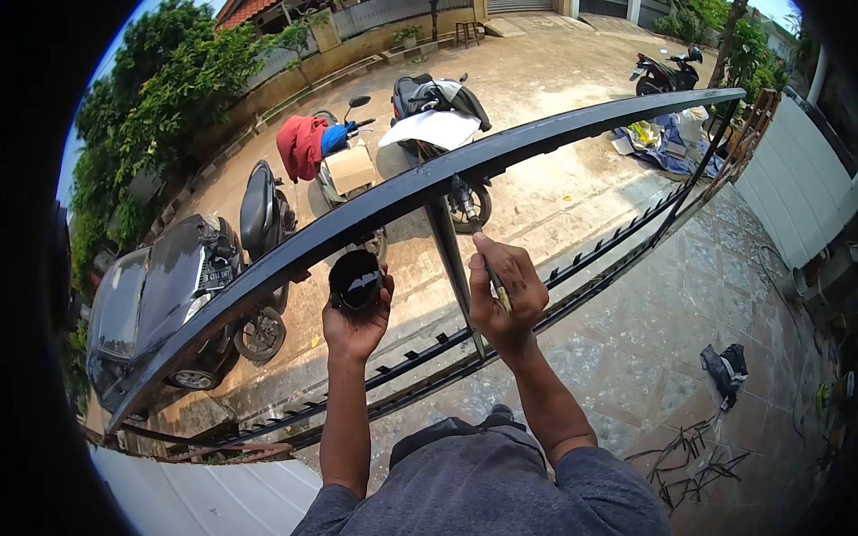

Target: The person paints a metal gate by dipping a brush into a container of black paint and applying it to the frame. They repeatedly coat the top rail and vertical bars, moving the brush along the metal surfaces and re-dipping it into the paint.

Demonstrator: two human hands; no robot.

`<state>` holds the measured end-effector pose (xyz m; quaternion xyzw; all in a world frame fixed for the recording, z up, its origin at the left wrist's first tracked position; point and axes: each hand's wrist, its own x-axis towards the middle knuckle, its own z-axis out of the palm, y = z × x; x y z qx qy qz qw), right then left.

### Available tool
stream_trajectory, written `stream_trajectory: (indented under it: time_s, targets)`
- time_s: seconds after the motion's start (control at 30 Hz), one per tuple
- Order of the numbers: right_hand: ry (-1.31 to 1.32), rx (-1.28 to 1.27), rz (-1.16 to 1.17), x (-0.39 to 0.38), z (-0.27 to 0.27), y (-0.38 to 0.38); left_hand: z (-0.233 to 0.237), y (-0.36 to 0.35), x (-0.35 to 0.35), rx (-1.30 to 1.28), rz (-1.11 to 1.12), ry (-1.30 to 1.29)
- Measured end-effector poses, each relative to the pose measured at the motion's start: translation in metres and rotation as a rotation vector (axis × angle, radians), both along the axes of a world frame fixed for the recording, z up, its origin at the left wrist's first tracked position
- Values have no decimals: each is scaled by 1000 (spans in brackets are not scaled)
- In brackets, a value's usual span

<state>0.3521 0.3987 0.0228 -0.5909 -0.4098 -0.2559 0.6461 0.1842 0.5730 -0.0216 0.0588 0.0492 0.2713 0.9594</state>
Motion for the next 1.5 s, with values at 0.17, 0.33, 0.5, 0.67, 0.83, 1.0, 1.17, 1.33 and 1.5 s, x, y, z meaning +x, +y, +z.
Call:
stream_trajectory:
  time_s: [0.17, 0.33, 0.5, 0.67, 0.83, 1.0, 1.17, 1.33, 1.5]
  targets:
    - [-49, -3, 241, -44, 37, 3, -8, -1, -10, 14, 14, 122]
    - [381, -72, 683, -51, 130, 58, -10, -2, -21, 7, -26, 131]
    - [392, -419, 562, -34, 145, 98, -13, 5, -37, -2, -107, 115]
    - [333, -315, 470, -13, 170, 77, -9, 7, -51, -24, -116, 98]
    - [390, -509, 647, -66, 162, 100, -17, 10, -59, -27, -152, 93]
    - [255, -491, 346, -24, 176, 84, -13, 12, -71, -32, -122, 115]
    - [338, -422, 745, -111, 184, 132, -16, 17, -86, -28, -110, 142]
    - [335, -661, 622, -110, 173, 148, -15, 22, -108, -31, -92, 168]
    - [230, -476, 675, -126, 193, 148, -16, 31, -129, -33, -61, 177]
